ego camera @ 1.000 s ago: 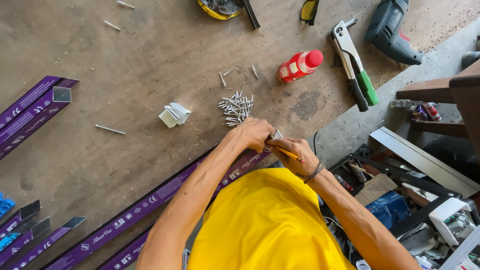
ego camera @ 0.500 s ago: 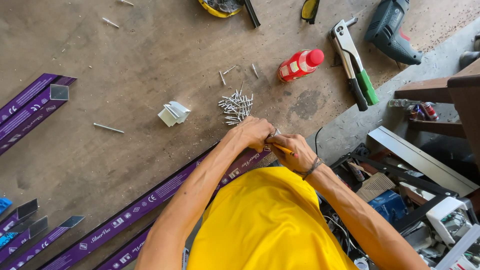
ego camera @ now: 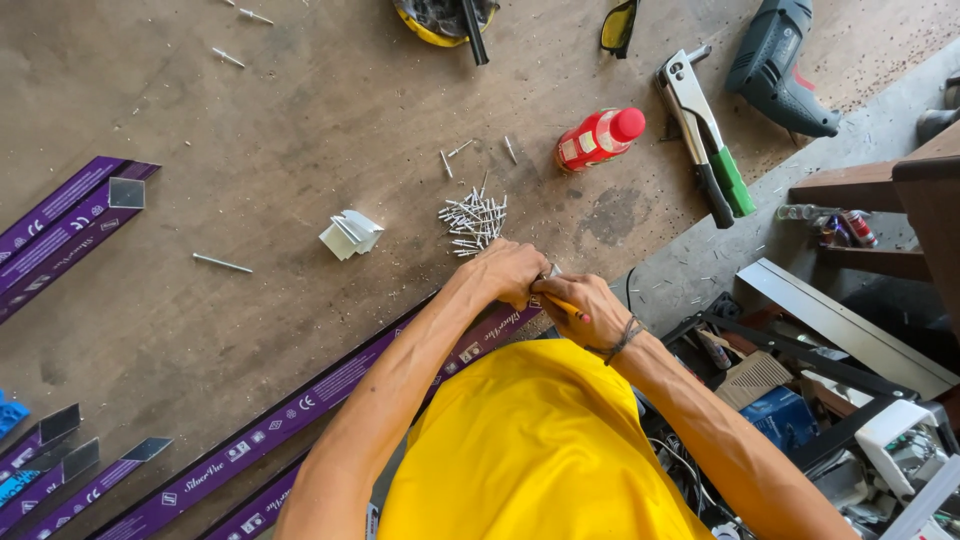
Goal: Connecting internal connectors to metal profiles using rivets, a rivet gun, and a power drill.
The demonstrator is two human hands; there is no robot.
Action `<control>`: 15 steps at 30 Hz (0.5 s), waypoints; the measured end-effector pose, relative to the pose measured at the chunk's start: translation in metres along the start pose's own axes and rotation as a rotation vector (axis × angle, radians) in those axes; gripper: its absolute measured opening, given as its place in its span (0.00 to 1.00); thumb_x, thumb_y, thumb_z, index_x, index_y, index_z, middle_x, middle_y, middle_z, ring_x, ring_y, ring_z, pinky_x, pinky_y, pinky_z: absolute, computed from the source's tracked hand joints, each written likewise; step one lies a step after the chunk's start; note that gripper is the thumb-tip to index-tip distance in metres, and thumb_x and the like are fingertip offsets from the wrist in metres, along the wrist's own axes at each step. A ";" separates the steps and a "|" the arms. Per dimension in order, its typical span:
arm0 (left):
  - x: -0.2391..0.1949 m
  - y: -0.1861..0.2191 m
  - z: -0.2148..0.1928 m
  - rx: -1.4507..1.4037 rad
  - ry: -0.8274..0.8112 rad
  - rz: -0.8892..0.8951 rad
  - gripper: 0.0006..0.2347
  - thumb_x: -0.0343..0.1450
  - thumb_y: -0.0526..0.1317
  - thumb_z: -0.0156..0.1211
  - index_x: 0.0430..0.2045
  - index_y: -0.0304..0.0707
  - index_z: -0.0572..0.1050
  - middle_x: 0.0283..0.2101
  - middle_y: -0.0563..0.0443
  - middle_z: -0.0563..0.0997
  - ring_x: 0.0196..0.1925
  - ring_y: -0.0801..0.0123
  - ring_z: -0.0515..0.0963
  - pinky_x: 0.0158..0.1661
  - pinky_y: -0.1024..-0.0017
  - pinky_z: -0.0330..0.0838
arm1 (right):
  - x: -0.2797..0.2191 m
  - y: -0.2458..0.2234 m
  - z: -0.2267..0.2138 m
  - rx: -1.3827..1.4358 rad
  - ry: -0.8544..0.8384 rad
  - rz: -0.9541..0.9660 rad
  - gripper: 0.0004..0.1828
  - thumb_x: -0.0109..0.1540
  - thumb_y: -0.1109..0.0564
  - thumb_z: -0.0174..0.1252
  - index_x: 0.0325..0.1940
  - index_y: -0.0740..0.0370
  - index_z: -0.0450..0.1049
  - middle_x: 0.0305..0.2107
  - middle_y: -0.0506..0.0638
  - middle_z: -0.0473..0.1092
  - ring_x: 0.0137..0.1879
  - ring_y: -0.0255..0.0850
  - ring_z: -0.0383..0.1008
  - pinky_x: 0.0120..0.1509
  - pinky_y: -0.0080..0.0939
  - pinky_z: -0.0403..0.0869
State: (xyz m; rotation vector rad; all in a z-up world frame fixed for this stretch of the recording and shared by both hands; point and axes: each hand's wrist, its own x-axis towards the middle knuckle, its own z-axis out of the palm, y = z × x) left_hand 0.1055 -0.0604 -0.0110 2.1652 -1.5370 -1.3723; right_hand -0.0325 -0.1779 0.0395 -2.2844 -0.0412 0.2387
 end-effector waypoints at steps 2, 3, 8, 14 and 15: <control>0.000 0.001 0.000 0.002 -0.003 0.003 0.16 0.51 0.43 0.74 0.33 0.57 0.83 0.37 0.51 0.87 0.49 0.53 0.86 0.49 0.61 0.78 | -0.001 -0.002 -0.003 0.018 -0.009 0.005 0.09 0.60 0.64 0.59 0.43 0.60 0.81 0.27 0.58 0.77 0.33 0.56 0.81 0.34 0.51 0.78; 0.000 0.001 -0.001 0.001 -0.009 0.006 0.16 0.52 0.44 0.74 0.33 0.58 0.83 0.38 0.52 0.87 0.49 0.54 0.86 0.50 0.61 0.78 | -0.001 -0.003 -0.003 0.037 -0.020 0.013 0.09 0.60 0.63 0.59 0.43 0.60 0.81 0.27 0.58 0.77 0.33 0.57 0.81 0.34 0.52 0.78; -0.001 0.000 -0.002 0.003 -0.007 0.004 0.17 0.52 0.43 0.75 0.34 0.57 0.83 0.38 0.51 0.87 0.49 0.53 0.85 0.51 0.61 0.77 | 0.000 -0.002 -0.001 0.036 0.011 0.005 0.09 0.59 0.64 0.60 0.42 0.59 0.81 0.27 0.57 0.77 0.33 0.57 0.81 0.34 0.52 0.78; -0.004 0.002 -0.003 -0.017 -0.009 -0.002 0.18 0.52 0.42 0.75 0.35 0.56 0.83 0.38 0.49 0.87 0.49 0.52 0.85 0.52 0.61 0.76 | 0.000 -0.002 0.001 0.042 0.037 0.010 0.09 0.58 0.64 0.60 0.40 0.58 0.81 0.26 0.56 0.77 0.32 0.56 0.81 0.33 0.50 0.78; -0.005 0.004 -0.005 -0.002 -0.011 -0.001 0.18 0.52 0.41 0.74 0.36 0.55 0.84 0.38 0.48 0.87 0.49 0.52 0.85 0.52 0.61 0.76 | 0.000 -0.001 0.001 0.030 0.060 0.010 0.09 0.58 0.64 0.61 0.40 0.58 0.81 0.26 0.56 0.77 0.32 0.56 0.81 0.33 0.49 0.77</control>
